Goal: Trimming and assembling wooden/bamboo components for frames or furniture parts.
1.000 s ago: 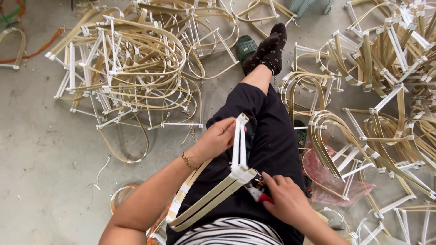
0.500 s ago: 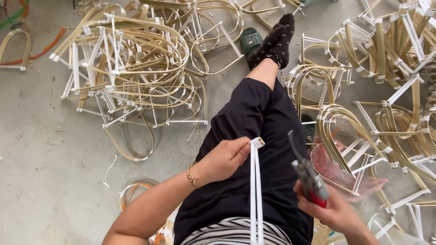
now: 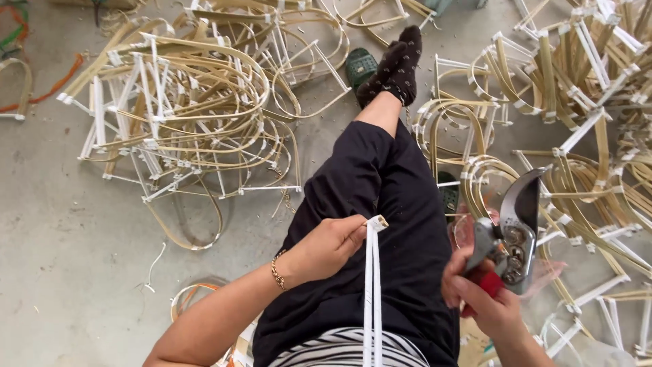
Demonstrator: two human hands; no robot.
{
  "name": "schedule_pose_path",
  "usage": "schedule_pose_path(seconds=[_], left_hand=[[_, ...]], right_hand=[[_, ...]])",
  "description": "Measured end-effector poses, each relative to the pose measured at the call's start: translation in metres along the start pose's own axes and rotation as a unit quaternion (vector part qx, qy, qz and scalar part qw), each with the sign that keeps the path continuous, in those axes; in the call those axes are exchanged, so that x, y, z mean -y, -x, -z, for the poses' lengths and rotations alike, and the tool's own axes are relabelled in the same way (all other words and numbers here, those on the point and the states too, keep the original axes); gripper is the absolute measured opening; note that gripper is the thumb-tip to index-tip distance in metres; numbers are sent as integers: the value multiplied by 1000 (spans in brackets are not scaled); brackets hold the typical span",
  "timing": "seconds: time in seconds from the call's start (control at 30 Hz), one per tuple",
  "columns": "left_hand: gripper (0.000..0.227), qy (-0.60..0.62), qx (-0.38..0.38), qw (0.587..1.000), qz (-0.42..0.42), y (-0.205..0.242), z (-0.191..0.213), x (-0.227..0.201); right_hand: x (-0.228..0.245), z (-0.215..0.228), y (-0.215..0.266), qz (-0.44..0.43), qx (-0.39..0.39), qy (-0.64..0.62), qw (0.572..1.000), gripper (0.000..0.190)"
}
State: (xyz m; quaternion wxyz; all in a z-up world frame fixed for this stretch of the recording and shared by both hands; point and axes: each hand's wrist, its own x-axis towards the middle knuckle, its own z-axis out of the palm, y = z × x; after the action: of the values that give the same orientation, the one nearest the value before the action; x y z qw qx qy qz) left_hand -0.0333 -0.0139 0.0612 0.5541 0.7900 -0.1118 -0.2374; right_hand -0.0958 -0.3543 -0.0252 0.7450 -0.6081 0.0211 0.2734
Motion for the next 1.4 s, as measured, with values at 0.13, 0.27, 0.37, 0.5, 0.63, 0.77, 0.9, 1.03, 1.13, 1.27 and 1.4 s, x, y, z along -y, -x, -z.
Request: schedule_pose_path(seconds=[0.13,0.27,0.37,0.5,0.63,0.77,0.9,1.03,1.13,1.27,1.4], left_hand=[[22,-13,-27,994,-106,-3,-7,13],[23,5,-18,999,-33,3,-2,19],[23,56,-1,997,46,5,-1,3],[25,133,45,986,93,-5,-5,21],[26,139,50,981,125,-10,-10,16],[24,114,43,983,139,-13,-13,10],[26,81,46,986,141,-17,-15,14],[27,96,35,987,122,-20,-22,39],[29,80,13,993,82,-27,-29,65],[29,147,24,982,116,-30,-36,106],[18,277,-19,939,202,-31,-15,83]], right_hand=[[26,-38,-19,3,62,130,990,18],[28,-29,-19,-66,116,222,966,34],[32,-24,-13,-115,91,190,971,59],[49,-32,-13,-108,110,249,956,81],[51,-35,-12,-125,110,305,938,93],[55,-36,-15,-109,114,354,922,90],[50,-35,-18,-137,100,356,919,90],[41,-39,-29,-136,94,321,932,87],[29,-41,-41,-98,74,346,930,72],[-12,-28,-58,-77,33,388,918,48],[-8,-38,-64,-78,-3,441,894,44]])
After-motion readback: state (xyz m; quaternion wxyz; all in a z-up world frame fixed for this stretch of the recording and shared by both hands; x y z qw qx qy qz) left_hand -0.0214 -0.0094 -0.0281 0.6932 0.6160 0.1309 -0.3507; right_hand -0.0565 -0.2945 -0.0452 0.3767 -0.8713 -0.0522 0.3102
